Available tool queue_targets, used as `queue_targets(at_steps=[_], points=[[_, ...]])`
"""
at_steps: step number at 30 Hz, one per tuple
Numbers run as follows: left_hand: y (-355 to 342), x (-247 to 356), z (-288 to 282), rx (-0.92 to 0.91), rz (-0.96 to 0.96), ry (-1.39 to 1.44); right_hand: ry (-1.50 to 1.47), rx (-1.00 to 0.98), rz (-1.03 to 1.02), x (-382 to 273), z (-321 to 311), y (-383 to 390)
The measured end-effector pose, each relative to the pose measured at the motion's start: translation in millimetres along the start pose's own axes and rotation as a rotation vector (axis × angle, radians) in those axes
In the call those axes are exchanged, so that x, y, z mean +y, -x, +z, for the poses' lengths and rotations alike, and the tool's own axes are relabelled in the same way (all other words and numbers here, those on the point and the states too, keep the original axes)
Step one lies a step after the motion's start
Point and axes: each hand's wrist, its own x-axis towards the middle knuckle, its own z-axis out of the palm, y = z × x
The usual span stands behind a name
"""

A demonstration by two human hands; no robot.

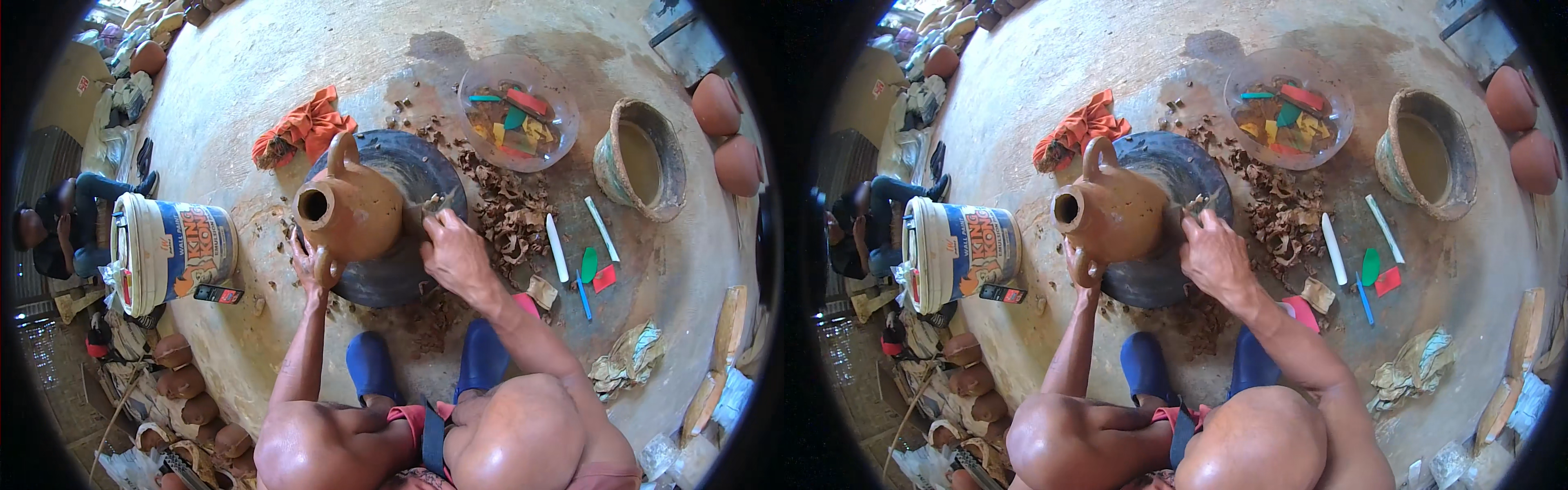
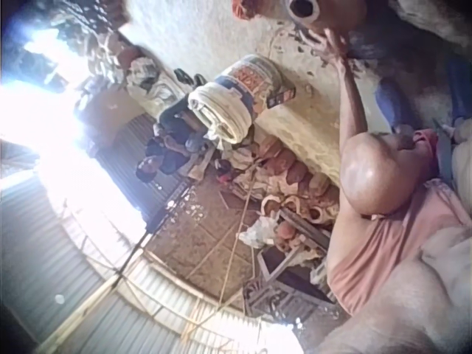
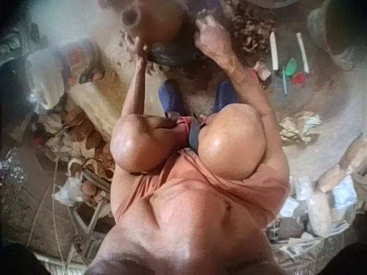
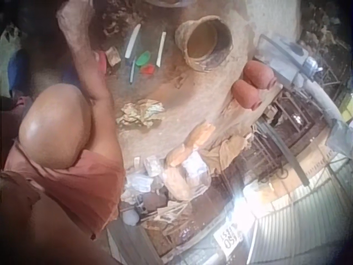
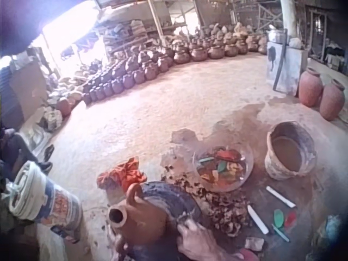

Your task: The person uses various tools to smooth and detail a clay jug on a pottery wheel, including scraping the surface and cleaning the inner rim.

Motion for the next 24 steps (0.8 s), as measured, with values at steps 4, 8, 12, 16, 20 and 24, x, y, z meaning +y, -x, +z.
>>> queue_targets(at_steps=[4, 8, 12, 16, 20, 24], points=[[5.2, -8.8, 4.3, 0.074, -0.238, 0.347, 0.087, -0.053, 0.064, -18.9, -60.0, -16.4], [-1.6, 23.1, 5.8, 0.063, 0.058, -0.008, 0.038, 0.166, -0.025, 8.9, -39.6, -78.0], [10.0, 6.7, 7.4, 0.051, -0.040, 0.033, -0.014, 0.008, -0.004, -7.5, 7.9, -56.9], [28.7, 49.3, 18.3, 0.141, -0.245, 0.052, 0.020, -0.121, 0.115, -21.0, -1.8, 5.1], [35.1, 70.2, 24.3, 0.295, -0.647, 0.481, -0.111, -0.022, 0.038, -15.5, -33.4, 17.7], [38.7, 85.2, 16.1, 0.320, -0.762, 0.475, -0.191, 0.246, -0.179, -48.4, -51.3, -33.0]])
